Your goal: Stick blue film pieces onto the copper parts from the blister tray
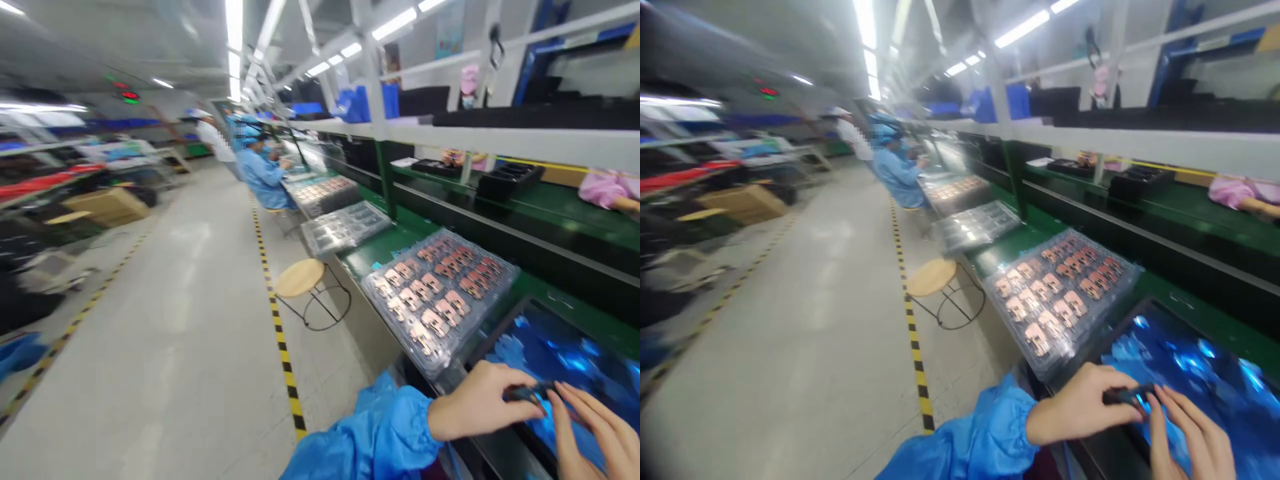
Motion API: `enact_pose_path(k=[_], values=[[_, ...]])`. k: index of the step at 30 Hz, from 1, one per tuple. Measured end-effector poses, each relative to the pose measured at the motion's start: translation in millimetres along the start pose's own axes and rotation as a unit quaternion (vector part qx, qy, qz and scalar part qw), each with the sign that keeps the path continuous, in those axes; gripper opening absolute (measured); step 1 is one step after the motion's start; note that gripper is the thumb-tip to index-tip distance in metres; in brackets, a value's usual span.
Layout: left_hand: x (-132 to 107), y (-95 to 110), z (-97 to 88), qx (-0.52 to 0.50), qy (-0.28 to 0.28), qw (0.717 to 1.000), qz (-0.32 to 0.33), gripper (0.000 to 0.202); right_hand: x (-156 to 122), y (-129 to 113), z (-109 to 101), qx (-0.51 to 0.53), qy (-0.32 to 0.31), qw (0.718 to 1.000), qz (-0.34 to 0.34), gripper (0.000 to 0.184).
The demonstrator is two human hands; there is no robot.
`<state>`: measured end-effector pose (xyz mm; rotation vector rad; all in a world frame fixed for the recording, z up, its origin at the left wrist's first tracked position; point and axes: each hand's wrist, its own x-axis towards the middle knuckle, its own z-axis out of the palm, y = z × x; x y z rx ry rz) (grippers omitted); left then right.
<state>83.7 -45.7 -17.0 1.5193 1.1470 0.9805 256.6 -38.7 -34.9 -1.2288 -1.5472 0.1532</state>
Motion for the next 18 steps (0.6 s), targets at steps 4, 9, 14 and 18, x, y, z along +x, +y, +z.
enact_pose_path(k=[4, 9, 14, 18], values=[[-8, 22, -1.1, -0.101, -0.002, 0.995, -0.012, 0.038, 7, -21, -11, -0.044, 0.005, 0.995, -0.094, 0.013], [0, 21, -7.0, -0.216, -0.043, 0.972, -0.080, 0.035, 10, -22, -10, -0.080, 0.018, 0.989, -0.120, 0.021], [-2, 9, 0.0, -0.320, -0.031, 0.935, -0.150, 0.041, 0, -24, -15, -0.123, -0.008, 0.982, -0.144, 0.030], [0, 3, -0.1, -0.386, -0.017, 0.907, -0.170, 0.042, -3, -30, -16, -0.107, -0.040, 0.982, -0.153, 0.030]])
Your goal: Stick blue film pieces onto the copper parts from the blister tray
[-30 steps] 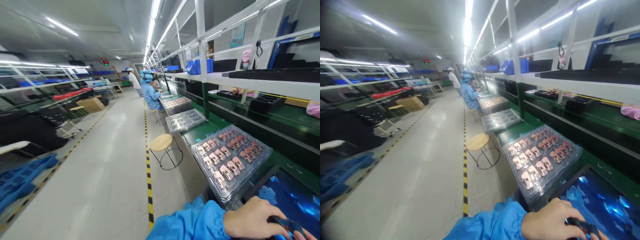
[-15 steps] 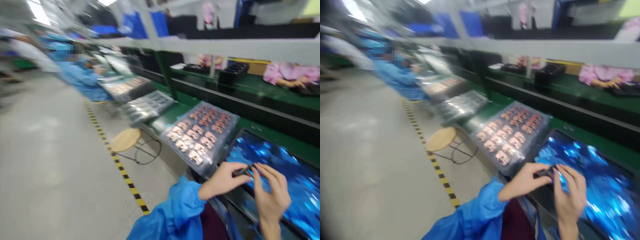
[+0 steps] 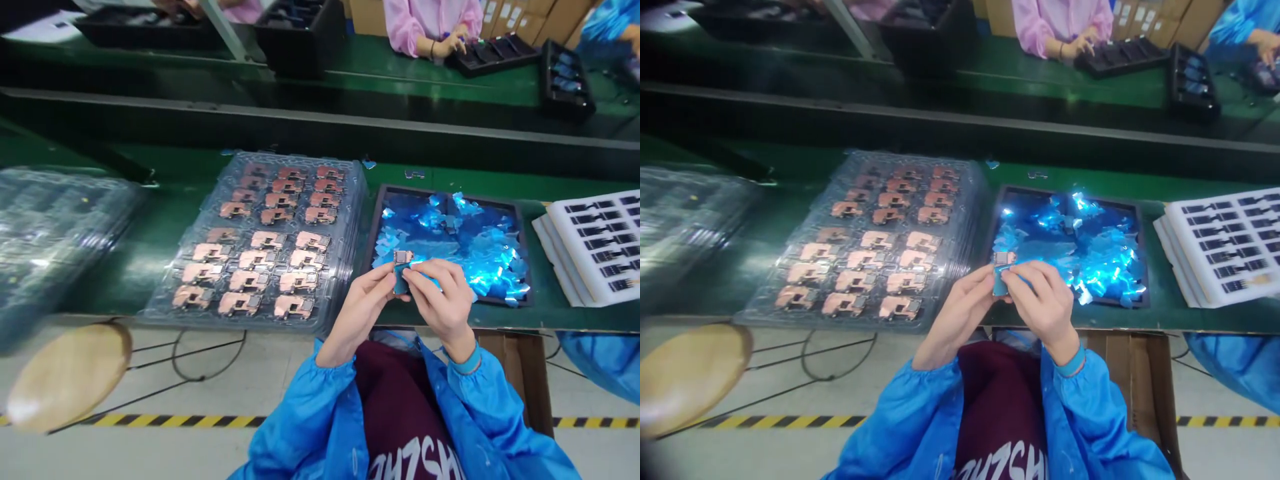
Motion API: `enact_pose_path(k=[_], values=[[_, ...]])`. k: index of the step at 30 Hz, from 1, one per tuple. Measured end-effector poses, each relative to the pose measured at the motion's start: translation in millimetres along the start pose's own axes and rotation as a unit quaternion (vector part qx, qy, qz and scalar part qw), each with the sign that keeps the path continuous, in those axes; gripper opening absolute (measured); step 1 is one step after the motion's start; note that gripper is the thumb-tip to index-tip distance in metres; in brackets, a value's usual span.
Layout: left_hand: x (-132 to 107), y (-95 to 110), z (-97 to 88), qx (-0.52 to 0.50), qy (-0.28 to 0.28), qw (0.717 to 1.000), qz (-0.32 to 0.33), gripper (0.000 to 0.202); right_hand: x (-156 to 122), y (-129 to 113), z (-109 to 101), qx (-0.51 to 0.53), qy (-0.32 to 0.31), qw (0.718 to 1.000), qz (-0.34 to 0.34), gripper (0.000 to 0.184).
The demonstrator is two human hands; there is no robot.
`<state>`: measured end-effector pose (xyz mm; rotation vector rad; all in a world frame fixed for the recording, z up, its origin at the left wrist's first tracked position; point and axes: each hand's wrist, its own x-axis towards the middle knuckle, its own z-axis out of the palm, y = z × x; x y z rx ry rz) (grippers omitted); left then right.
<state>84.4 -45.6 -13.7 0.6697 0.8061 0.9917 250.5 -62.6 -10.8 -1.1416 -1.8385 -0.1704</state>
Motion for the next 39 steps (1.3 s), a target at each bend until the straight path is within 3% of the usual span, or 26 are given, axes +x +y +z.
enact_pose_path(k=[9, 12, 15, 18, 21, 23, 25, 29, 31, 34, 36, 39], values=[[13, 3, -11.8, -0.070, 0.064, 0.995, 0.031, 0.029, -10, -14, 5, 0.064, -0.037, 0.997, 0.015, 0.022], [12, 8, -12.8, -0.067, 0.114, 0.989, 0.058, 0.027, -12, -14, 10, 0.067, 0.034, 0.995, 0.072, 0.017], [6, 16, -14.0, -0.065, 0.147, 0.983, 0.083, 0.026, -5, 3, 23, 0.032, 0.106, 0.976, 0.187, 0.009], [-1, 26, -18.3, -0.053, 0.147, 0.984, 0.086, 0.030, 9, 31, 41, -0.033, 0.040, 0.959, 0.280, 0.018], [-5, 34, -25.2, -0.034, 0.139, 0.987, 0.079, 0.036, 21, 39, 53, -0.078, -0.048, 0.949, 0.301, 0.033], [-7, 37, -29.2, -0.025, 0.146, 0.986, 0.083, 0.039, 26, 21, 53, -0.028, -0.063, 0.955, 0.287, 0.042], [-11, 38, -32.0, -0.014, 0.157, 0.983, 0.097, 0.038, 28, -12, 50, 0.082, -0.079, 0.959, 0.260, 0.047], [-27, 43, -41.6, 0.036, 0.158, 0.978, 0.130, 0.035, 28, -73, 48, 0.222, -0.108, 0.937, 0.245, 0.024], [-36, 55, -55.1, 0.096, 0.163, 0.971, 0.144, 0.031, 29, -87, 49, 0.241, -0.117, 0.933, 0.241, 0.019], [-42, 97, -94.2, 0.239, 0.180, 0.937, 0.180, 0.021, 32, -89, 48, 0.233, -0.136, 0.936, 0.226, 0.023], [-35, 133, -132.3, 0.363, 0.184, 0.885, 0.224, 0.013, 34, -82, 44, 0.211, -0.130, 0.941, 0.230, 0.023], [-10, 183, -195.0, 0.545, 0.178, 0.775, 0.264, 0.020, 36, -68, 39, 0.183, -0.117, 0.944, 0.249, 0.022]])
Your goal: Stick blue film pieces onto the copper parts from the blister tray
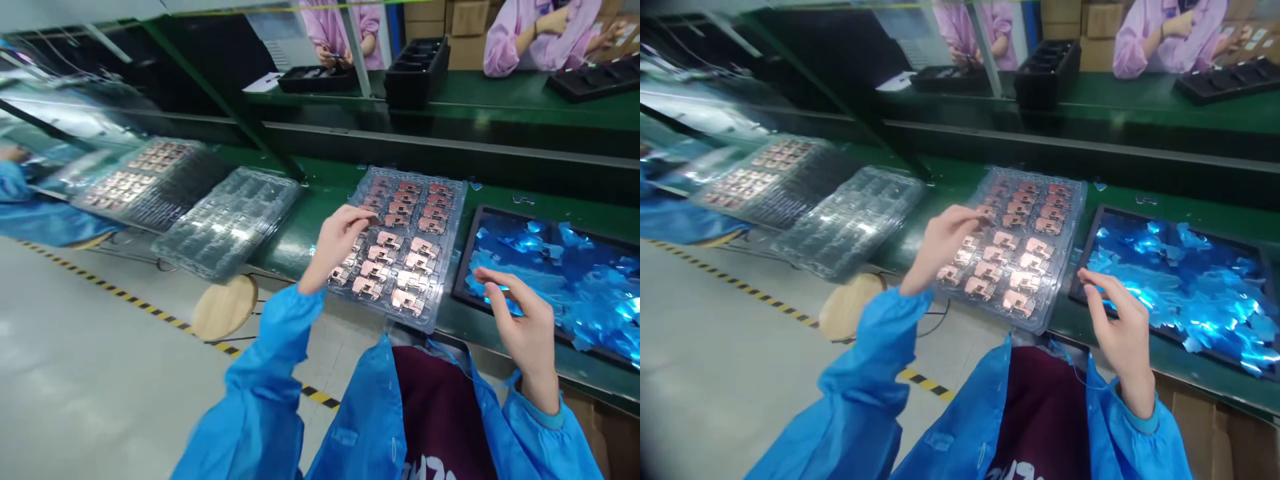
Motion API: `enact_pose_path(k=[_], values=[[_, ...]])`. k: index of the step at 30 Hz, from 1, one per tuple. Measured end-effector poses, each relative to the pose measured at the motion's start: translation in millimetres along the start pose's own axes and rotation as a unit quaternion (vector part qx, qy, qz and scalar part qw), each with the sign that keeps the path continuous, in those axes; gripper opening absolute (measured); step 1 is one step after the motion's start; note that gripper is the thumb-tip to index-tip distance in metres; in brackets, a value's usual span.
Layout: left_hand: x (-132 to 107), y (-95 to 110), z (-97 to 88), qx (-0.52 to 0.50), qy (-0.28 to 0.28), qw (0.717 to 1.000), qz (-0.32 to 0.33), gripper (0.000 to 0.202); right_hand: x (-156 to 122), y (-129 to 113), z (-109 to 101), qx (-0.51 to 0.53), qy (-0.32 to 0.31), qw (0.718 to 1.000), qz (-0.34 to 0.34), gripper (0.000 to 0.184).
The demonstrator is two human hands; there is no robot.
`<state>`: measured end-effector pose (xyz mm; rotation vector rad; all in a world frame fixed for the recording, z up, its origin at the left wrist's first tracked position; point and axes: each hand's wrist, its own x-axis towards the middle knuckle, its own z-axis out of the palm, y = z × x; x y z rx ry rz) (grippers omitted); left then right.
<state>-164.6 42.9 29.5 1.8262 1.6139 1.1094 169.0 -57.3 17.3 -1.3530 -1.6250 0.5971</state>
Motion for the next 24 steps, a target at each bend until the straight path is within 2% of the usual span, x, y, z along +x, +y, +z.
enact_pose_path(k=[2, 4, 8, 13, 15, 17, 19, 20, 22, 24], values=[[28, -32, -16.6, 0.094, -0.063, 0.993, 0.021, 0.024, 3, 8, -5, -0.007, 0.004, 1.000, 0.007, 0.021], [46, -56, -24.0, 0.162, -0.117, 0.979, 0.025, 0.025, 5, 17, -6, -0.007, 0.002, 1.000, 0.010, 0.021], [55, -81, -27.4, 0.206, -0.164, 0.964, 0.047, 0.024, 7, 30, -6, -0.002, -0.010, 1.000, 0.012, 0.021], [43, -85, -33.0, 0.248, -0.184, 0.946, 0.098, 0.030, 9, 39, -3, 0.018, -0.015, 0.999, 0.024, 0.022], [39, -75, -34.3, 0.287, -0.175, 0.935, 0.114, 0.031, 9, 41, -2, 0.026, -0.013, 0.999, 0.027, 0.022], [42, -58, -28.2, 0.309, -0.156, 0.928, 0.135, 0.033, 8, 42, -2, 0.037, -0.005, 0.999, 0.028, 0.022], [60, -33, -5.8, 0.301, -0.130, 0.929, 0.170, 0.034, 8, 44, -3, 0.054, 0.008, 0.998, 0.026, 0.022], [74, -17, 14.4, 0.284, -0.126, 0.930, 0.197, 0.035, 9, 45, -4, 0.063, 0.015, 0.998, 0.024, 0.023], [109, 19, 74.9, 0.236, -0.157, 0.922, 0.265, 0.035, 10, 49, -6, 0.077, 0.029, 0.996, 0.022, 0.024], [145, 59, 157.3, 0.195, -0.247, 0.894, 0.319, 0.033, 9, 53, -9, 0.082, 0.044, 0.995, 0.024, 0.025]])
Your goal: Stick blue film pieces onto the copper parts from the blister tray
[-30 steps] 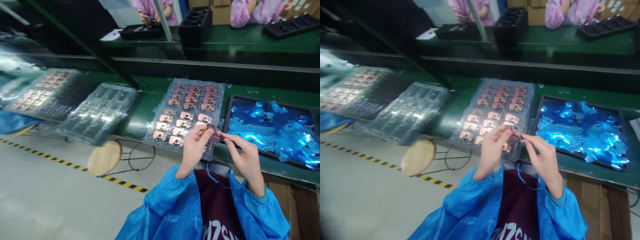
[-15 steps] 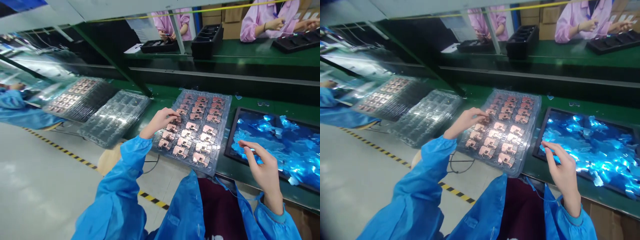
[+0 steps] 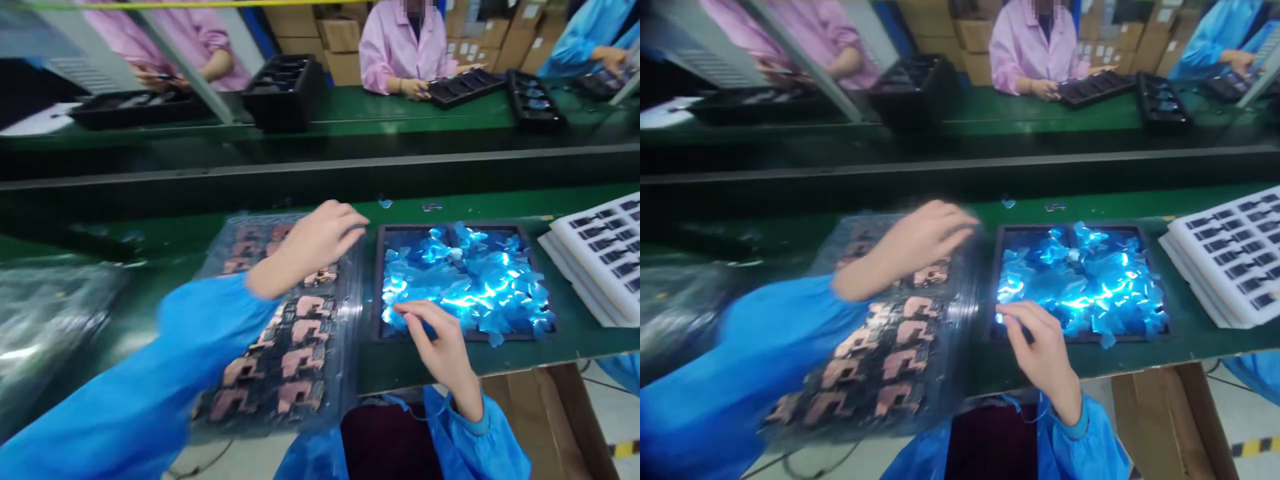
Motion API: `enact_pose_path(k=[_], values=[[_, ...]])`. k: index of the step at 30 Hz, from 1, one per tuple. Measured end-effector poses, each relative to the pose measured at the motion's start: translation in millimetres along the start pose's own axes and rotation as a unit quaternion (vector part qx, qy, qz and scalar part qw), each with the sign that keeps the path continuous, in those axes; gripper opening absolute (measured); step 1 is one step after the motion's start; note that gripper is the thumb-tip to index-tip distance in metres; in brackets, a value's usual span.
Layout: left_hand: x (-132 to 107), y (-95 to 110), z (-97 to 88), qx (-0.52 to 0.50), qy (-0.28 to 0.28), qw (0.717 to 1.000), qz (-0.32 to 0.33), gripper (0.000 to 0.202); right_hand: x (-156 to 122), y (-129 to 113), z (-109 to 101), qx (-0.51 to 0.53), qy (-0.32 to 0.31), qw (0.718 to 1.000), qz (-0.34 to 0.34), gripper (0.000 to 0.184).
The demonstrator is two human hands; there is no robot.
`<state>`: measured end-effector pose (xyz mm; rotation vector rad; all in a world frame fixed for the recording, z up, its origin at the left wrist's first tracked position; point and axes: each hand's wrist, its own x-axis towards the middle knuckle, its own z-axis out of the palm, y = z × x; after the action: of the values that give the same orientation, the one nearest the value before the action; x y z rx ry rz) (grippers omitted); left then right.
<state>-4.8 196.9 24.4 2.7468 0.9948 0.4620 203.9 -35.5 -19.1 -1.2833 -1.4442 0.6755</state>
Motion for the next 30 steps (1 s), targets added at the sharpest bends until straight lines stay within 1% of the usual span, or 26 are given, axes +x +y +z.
enact_pose_path(k=[1, 2, 3, 4, 5, 6, 7, 8, 9, 10, 11, 12, 14, 15, 16, 17, 18, 19, 20, 21, 22, 23, 25, 27, 28, 30], values=[[45, 12, 21.8, -0.018, -0.030, 0.999, 0.026, 0.033, -1, 1, -3, 0.000, 0.008, 1.000, 0.002, 0.026], [87, 23, 45.3, -0.031, -0.054, 0.998, 0.027, 0.033, -3, 2, -6, -0.002, 0.015, 1.000, 0.006, 0.027], [124, 33, 69.0, -0.041, -0.077, 0.996, -0.001, 0.032, -5, 3, -9, -0.005, 0.022, 1.000, 0.011, 0.027], [155, 41, 91.6, -0.049, -0.098, 0.993, -0.044, 0.029, -8, 4, -13, -0.008, 0.027, 0.999, 0.016, 0.028], [179, 48, 111.9, -0.051, -0.108, 0.991, -0.057, 0.026, -10, 5, -16, -0.012, 0.032, 0.999, 0.020, 0.029], [197, 52, 128.9, -0.053, -0.113, 0.989, -0.075, 0.024, -13, 7, -20, -0.017, 0.036, 0.999, 0.026, 0.029], [210, 54, 142.0, -0.056, -0.114, 0.988, -0.085, 0.023, -15, 8, -24, -0.020, 0.041, 0.998, 0.032, 0.030], [218, 54, 150.9, -0.060, -0.110, 0.988, -0.091, 0.023, -17, 10, -27, -0.023, 0.048, 0.998, 0.039, 0.029], [222, 53, 155.6, -0.066, -0.106, 0.987, -0.098, 0.023, -18, 13, -30, -0.024, 0.057, 0.997, 0.044, 0.028], [223, 51, 156.1, -0.073, -0.102, 0.987, -0.105, 0.023, -18, 15, -33, -0.025, 0.066, 0.996, 0.048, 0.027], [222, 48, 152.7, -0.083, -0.100, 0.985, -0.112, 0.021, -17, 18, -36, -0.026, 0.075, 0.996, 0.051, 0.026], [219, 46, 145.8, -0.092, -0.100, 0.984, -0.119, 0.019, -15, 20, -39, -0.025, 0.084, 0.995, 0.051, 0.025], [204, 46, 123.4, -0.119, -0.107, 0.978, -0.133, 0.012, -10, 24, -42, -0.020, 0.107, 0.992, 0.058, 0.023], [192, 49, 109.1, -0.162, -0.116, 0.970, -0.141, 0.009, -6, 25, -43, -0.014, 0.124, 0.990, 0.068, 0.022], [175, 54, 93.6, -0.225, -0.126, 0.954, -0.149, 0.006, -2, 26, -44, -0.005, 0.144, 0.986, 0.080, 0.022], [155, 62, 77.6, -0.303, -0.138, 0.930, -0.157, 0.006, 2, 26, -44, 0.006, 0.165, 0.982, 0.095, 0.023], [131, 72, 62.0, -0.387, -0.147, 0.896, -0.163, 0.010, 6, 26, -43, 0.019, 0.183, 0.977, 0.109, 0.027], [106, 85, 47.4, -0.450, -0.150, 0.865, -0.165, 0.014, 10, 25, -41, 0.035, 0.195, 0.973, 0.120, 0.033], [79, 98, 34.4, -0.484, -0.149, 0.846, -0.166, 0.017, 13, 23, -38, 0.053, 0.199, 0.970, 0.127, 0.039], [53, 112, 23.2, -0.496, -0.143, 0.840, -0.168, 0.017, 15, 20, -35, 0.072, 0.197, 0.969, 0.130, 0.042], [28, 125, 14.0, -0.494, -0.132, 0.842, -0.174, 0.016, 16, 17, -31, 0.089, 0.190, 0.969, 0.130, 0.040], [5, 137, 6.9, -0.482, -0.116, 0.849, -0.183, 0.015, 15, 13, -27, 0.103, 0.181, 0.970, 0.129, 0.034], [-34, 157, -2.1, -0.440, -0.069, 0.872, -0.201, 0.014, 10, 4, -20, 0.122, 0.159, 0.971, 0.130, 0.023], [-63, 170, -5.8, -0.388, -0.006, 0.898, -0.208, 0.015, 3, -5, -13, 0.140, 0.136, 0.971, 0.137, 0.020], [-75, 174, -6.2, -0.368, 0.025, 0.906, -0.209, 0.015, 0, -9, -10, 0.150, 0.123, 0.971, 0.140, 0.020], [-93, 179, -4.7, -0.355, 0.067, 0.906, -0.219, 0.016, -6, -15, -5, 0.167, 0.101, 0.970, 0.142, 0.021]])
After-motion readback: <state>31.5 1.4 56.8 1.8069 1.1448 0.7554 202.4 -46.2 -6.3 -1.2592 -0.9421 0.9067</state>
